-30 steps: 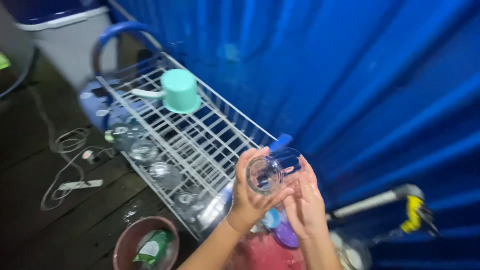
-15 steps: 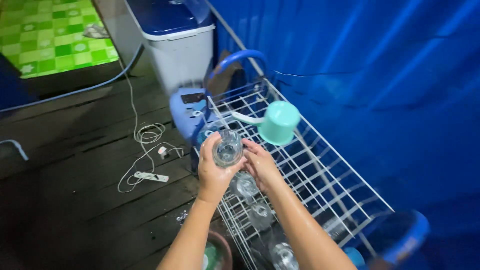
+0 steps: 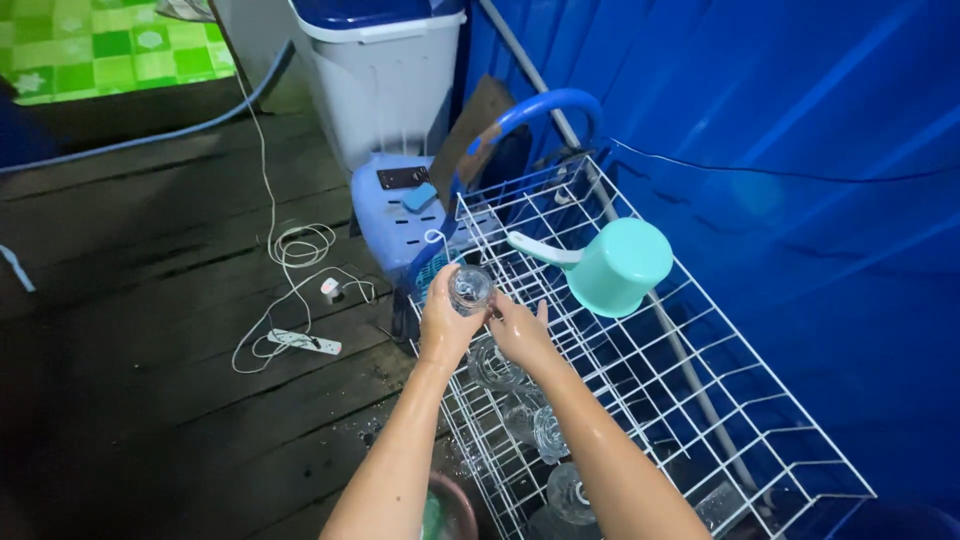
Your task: The person washes various drinking glasses, bowls, and plates at an outdoor tap and places them in a drying rack.
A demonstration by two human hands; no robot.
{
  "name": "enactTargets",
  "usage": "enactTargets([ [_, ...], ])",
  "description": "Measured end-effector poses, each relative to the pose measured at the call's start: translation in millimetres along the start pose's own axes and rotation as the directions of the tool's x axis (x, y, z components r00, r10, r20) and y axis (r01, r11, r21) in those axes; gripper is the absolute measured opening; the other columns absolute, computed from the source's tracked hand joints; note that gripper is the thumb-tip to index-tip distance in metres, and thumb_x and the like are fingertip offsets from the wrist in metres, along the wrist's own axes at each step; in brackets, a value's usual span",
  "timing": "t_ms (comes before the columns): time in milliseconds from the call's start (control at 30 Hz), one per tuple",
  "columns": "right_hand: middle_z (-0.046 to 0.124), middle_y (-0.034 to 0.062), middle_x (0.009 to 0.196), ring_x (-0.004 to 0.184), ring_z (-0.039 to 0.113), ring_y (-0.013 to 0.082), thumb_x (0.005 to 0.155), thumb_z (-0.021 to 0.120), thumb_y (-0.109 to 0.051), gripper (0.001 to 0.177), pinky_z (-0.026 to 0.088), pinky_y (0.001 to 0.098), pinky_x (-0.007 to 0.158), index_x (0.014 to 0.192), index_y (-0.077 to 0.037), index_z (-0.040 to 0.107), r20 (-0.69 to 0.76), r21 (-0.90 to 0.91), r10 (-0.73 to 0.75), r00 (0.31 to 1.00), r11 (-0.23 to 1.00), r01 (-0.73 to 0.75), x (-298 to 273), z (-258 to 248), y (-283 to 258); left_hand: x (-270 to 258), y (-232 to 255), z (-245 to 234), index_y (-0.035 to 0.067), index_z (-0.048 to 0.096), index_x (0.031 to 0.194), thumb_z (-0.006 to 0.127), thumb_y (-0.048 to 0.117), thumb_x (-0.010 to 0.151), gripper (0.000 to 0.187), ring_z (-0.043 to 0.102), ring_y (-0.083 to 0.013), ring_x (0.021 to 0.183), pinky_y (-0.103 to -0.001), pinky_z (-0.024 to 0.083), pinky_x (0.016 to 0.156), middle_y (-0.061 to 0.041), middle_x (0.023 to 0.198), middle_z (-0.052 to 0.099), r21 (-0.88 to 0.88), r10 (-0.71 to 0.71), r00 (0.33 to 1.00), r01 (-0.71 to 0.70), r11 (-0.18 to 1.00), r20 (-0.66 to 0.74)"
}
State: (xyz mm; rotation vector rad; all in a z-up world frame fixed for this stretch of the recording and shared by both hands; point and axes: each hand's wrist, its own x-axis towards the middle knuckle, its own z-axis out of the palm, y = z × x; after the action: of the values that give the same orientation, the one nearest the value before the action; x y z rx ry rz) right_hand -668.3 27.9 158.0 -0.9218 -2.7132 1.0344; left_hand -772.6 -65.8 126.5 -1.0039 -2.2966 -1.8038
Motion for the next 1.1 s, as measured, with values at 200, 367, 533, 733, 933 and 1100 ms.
enactTargets([
  [200,0.072,0.0117,0.121,0.117,0.065,0.0307,0.092,0.059,-0.015,0.062,0.010,0.0698,0.116,0.151,-0.015,0.041,-0.124,0.007,-0.212,0.969,0.977,0.214,25.2,46.3,63.4,3.1,-24.3,12.8,0.007,0.054,0.131,0.094,0.022,0.065,0.079,0.065,-0.0338,0.116,-0.041,0.052,0.097,-0.016,0.124,0.066,0.042,-0.115,0.992,0.113,0.993,0.045],
  [367,0.077,0.0084,0.113,0.095,0.073,0.0298,0.092,0.060,-0.015,0.053,0.021,0.0571,0.125,0.145,-0.018,0.055,-0.077,0.109,-0.134,0.988,0.984,0.142,-0.9,19.1,32.6,5.5,-25.2,1.6,0.007,0.050,0.135,0.093,0.014,0.059,0.087,0.064,-0.0327,0.115,-0.040,0.052,0.096,-0.015,0.124,0.065,0.087,-0.185,0.980,0.179,0.980,0.075],
  [533,0.071,0.0115,0.129,0.120,0.068,0.0273,0.095,0.063,-0.018,0.039,0.050,0.0365,0.103,0.133,-0.012,0.065,-0.171,0.372,-0.223,0.960,0.887,0.273,-70.1,-36.5,21.1,-9.1,-25.2,-3.4,0.007,0.049,0.138,0.098,0.013,0.054,0.097,0.062,-0.0295,0.120,-0.038,0.049,0.104,-0.016,0.129,0.062,0.052,-0.229,0.968,0.225,0.973,0.104],
  [733,0.072,0.0122,0.130,0.121,0.069,0.0247,0.095,0.064,-0.010,0.035,0.053,0.0363,0.102,0.129,-0.008,0.069,-0.359,0.241,-0.186,0.915,0.928,0.284,-230.6,-128.5,32.6,-33.0,37.7,-2.0,-0.001,0.033,0.151,0.090,0.007,0.070,0.099,0.051,-0.0342,0.133,-0.044,0.037,0.115,-0.023,0.143,0.049,0.023,-0.139,0.990,0.139,0.990,0.012],
  [933,0.077,0.0109,0.111,0.102,0.073,0.0179,0.098,0.058,0.003,0.026,0.056,0.0292,0.094,0.120,-0.002,0.072,-0.732,0.481,0.324,0.599,0.869,0.118,-410.3,-137.7,146.1,-127.9,192.1,31.1,0.002,0.058,0.131,0.075,0.007,0.088,0.046,0.056,-0.0338,0.133,-0.045,0.042,0.116,-0.017,0.136,0.060,-0.190,0.194,0.944,-0.147,0.971,0.265],
  [1100,0.073,0.0092,0.101,0.093,0.069,0.0154,0.101,0.056,0.001,0.020,0.055,0.0300,0.087,0.115,0.000,0.070,-0.764,0.605,0.574,0.294,0.796,0.018,-505.9,-45.2,300.6,-243.4,281.4,58.4,0.007,0.069,0.113,0.076,0.007,0.085,0.029,0.062,-0.0353,0.123,-0.044,0.049,0.107,-0.016,0.125,0.067,-0.389,0.415,0.766,-0.233,0.891,0.492],
])
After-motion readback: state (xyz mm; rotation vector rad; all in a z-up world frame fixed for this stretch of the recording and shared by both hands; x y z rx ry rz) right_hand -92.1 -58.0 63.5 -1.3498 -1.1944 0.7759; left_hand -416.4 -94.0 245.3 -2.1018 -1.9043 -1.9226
